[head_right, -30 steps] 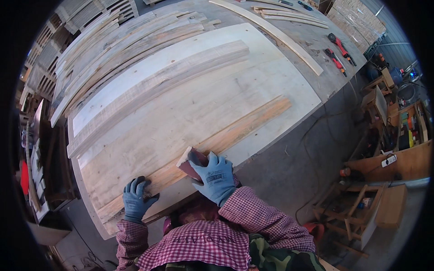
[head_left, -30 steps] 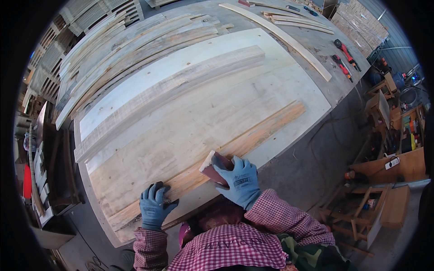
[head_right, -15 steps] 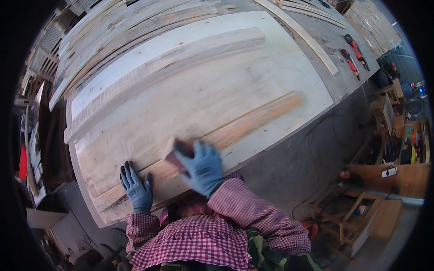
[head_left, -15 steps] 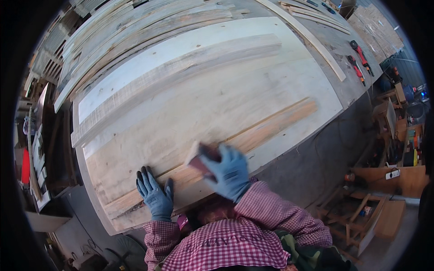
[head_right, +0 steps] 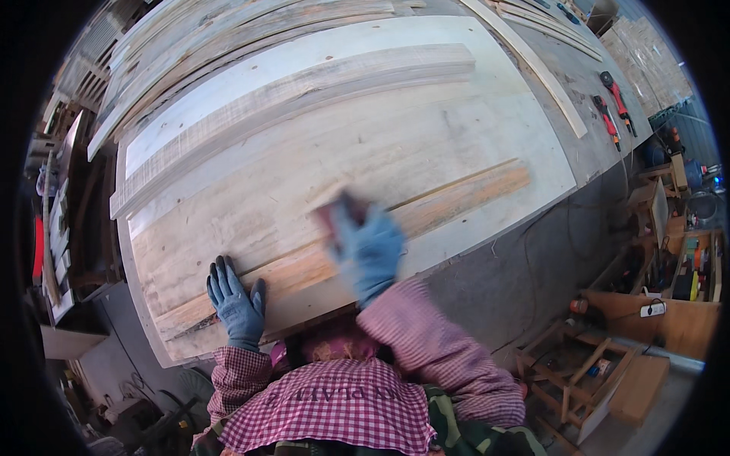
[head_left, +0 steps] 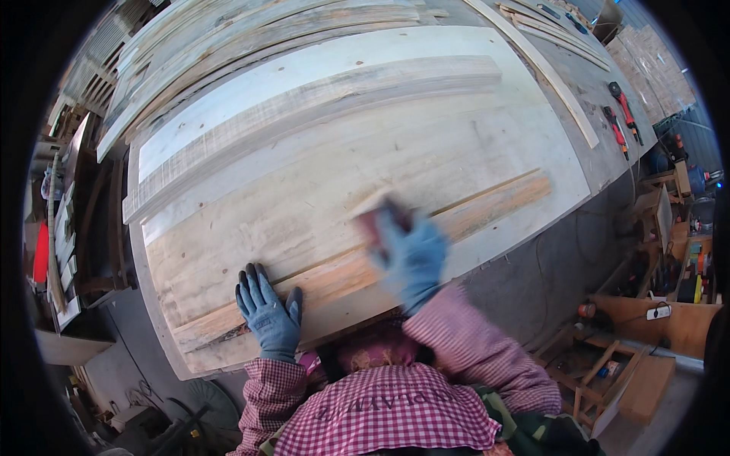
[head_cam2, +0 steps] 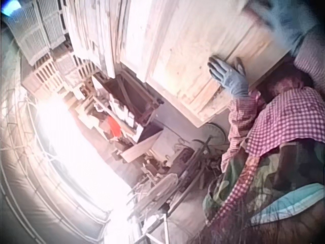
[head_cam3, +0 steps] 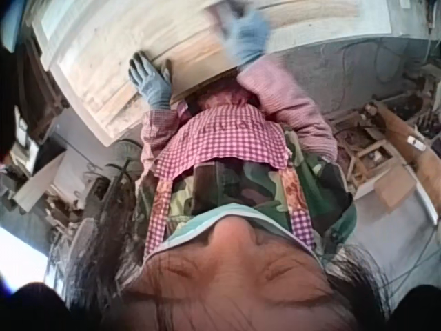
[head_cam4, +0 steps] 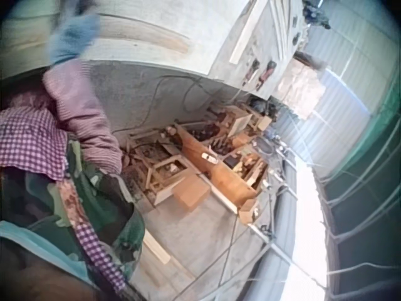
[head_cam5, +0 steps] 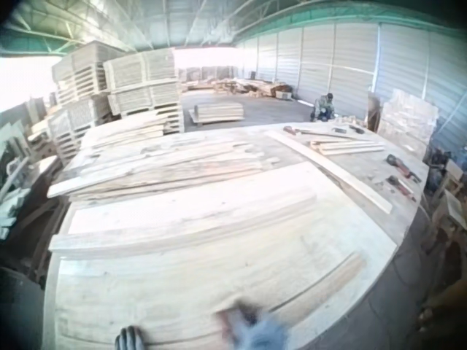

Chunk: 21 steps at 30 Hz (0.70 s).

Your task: The person sands a large wooden board using a sanding block. They move the block back and forth along the grain, covering different sections of the board's surface.

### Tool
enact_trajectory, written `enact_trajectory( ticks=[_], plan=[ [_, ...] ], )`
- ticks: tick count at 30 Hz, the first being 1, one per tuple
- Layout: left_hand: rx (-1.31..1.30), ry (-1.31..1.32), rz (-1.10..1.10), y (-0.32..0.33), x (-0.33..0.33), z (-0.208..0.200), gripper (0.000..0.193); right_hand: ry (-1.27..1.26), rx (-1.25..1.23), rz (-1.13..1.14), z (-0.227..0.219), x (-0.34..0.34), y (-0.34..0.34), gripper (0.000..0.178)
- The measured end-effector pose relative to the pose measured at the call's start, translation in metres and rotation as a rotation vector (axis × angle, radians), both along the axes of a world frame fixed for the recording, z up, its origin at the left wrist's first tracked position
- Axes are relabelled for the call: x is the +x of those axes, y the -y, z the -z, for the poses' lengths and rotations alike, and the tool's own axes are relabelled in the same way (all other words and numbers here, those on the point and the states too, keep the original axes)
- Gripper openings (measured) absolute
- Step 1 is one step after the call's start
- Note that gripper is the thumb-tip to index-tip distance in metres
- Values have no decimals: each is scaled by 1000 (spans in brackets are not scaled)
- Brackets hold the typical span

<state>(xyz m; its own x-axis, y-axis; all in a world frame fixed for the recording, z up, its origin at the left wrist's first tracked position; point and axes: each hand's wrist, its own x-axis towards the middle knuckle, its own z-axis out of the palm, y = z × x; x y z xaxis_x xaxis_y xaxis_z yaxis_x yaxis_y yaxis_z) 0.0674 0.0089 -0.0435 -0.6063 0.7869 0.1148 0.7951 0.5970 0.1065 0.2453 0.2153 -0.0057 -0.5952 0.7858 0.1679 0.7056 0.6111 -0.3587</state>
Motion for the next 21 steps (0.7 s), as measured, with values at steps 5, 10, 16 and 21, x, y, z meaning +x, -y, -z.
enact_trajectory(
  ticks=[5,10,16,21],
  plan=[
    [40,53,8,-2,0,-1,82,-53,7,-183,6,-17,24,70],
    [22,29,8,1,0,-6,82,151,199,314,27,91,-101,71],
    [15,2,14,-4,2,-1,81,249,221,534,31,101,-124,67],
    [5,23,27,-4,2,-4,81,17,190,43,9,7,12,76]
  ],
)
